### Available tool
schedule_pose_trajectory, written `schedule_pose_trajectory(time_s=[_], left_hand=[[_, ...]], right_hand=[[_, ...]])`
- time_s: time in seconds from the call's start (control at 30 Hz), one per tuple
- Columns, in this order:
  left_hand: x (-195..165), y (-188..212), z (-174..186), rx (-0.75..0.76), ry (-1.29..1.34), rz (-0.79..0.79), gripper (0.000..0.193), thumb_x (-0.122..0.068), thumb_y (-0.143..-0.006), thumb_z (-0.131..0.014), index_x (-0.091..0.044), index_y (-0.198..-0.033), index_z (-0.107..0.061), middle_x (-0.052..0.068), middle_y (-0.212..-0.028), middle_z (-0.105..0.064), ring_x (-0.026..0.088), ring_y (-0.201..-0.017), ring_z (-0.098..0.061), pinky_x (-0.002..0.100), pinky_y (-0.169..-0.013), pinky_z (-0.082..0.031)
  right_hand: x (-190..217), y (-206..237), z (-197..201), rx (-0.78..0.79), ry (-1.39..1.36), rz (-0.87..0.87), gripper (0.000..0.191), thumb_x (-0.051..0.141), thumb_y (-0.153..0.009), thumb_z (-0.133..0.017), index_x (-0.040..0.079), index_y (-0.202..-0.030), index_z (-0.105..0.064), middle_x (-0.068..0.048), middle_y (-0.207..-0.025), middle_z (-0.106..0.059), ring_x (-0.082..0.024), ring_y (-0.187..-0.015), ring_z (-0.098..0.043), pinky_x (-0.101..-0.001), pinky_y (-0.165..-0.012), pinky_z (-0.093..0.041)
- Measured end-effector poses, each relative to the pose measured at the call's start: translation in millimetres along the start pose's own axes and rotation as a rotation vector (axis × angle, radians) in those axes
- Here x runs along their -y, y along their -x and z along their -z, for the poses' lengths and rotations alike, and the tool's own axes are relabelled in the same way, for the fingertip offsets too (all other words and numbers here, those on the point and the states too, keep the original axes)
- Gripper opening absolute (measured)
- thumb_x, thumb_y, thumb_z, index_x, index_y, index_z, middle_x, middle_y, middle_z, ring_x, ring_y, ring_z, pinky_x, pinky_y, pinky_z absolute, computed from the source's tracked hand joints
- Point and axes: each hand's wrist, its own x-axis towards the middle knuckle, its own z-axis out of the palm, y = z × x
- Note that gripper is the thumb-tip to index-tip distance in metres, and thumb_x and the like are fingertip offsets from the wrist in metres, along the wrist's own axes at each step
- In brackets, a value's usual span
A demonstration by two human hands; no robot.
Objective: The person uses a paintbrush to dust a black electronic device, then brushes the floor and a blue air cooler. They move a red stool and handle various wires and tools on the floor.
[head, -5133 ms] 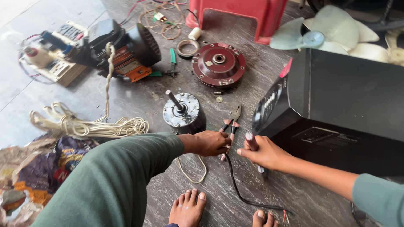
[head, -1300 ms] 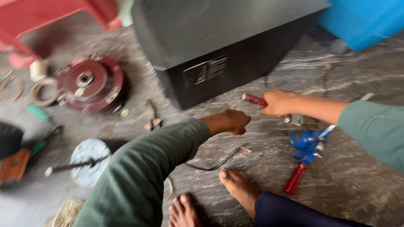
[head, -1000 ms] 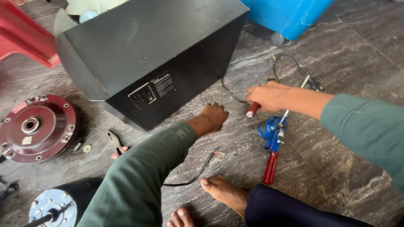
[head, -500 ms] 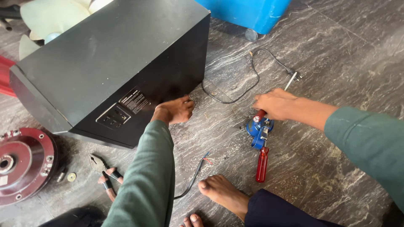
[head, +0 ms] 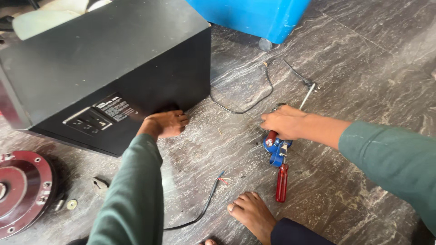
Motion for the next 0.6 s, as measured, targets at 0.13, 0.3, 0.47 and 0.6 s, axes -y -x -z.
schedule_pose_trajectory(time_s=[0.13,0.3,0.47,0.6], left_hand=[[-0.3,1.5,-1.5,-0.121,0.12,-0.026,0.024,-0.009,-0.078,-0.073,-0.007,-0.102,-0.072,0.004,-0.128,-0.056,0.022,-0.128,-0.048,0.04,-0.11,-0.041],[6.1,-3.5,4.3,-0.074,0.311,0.03,0.034,-0.005,-0.085,-0.069,-0.008,-0.118,-0.065,0.004,-0.134,-0.053,0.024,-0.127,-0.053,0.038,-0.106,-0.048],[-9.5,-12.0,8.0,-0.153,0.563,0.156,0.053,-0.008,-0.084,-0.073,-0.011,-0.134,-0.054,0.008,-0.14,-0.05,0.031,-0.109,-0.066,0.038,-0.089,-0.059],[-37.0,-18.9,9.1,-0.26,0.617,0.053,0.048,-0.014,-0.088,-0.074,-0.012,-0.132,-0.056,0.009,-0.133,-0.054,0.029,-0.103,-0.068,0.039,-0.086,-0.06]], right_hand=[[-0.3,2.3,-0.2,-0.021,-0.024,-0.012,0.027,0.016,-0.079,-0.079,0.01,-0.102,-0.066,-0.008,-0.113,-0.061,-0.032,-0.095,-0.071,-0.0441,-0.077,-0.058],[-7.7,5.5,-9.2,-0.05,-0.036,-0.021,0.037,0.012,-0.073,-0.081,0.009,-0.106,-0.065,-0.008,-0.115,-0.06,-0.031,-0.096,-0.071,-0.0448,-0.081,-0.057],[-7.2,10.2,3.5,-0.065,0.022,0.02,0.028,0.016,-0.077,-0.081,0.008,-0.1,-0.067,-0.009,-0.112,-0.059,-0.031,-0.099,-0.069,-0.0437,-0.083,-0.056],[-3.0,1.2,6.2,-0.226,0.078,0.042,0.033,0.033,-0.073,-0.083,0.012,-0.096,-0.074,-0.008,-0.102,-0.063,-0.027,-0.092,-0.068,-0.0416,-0.073,-0.056]])
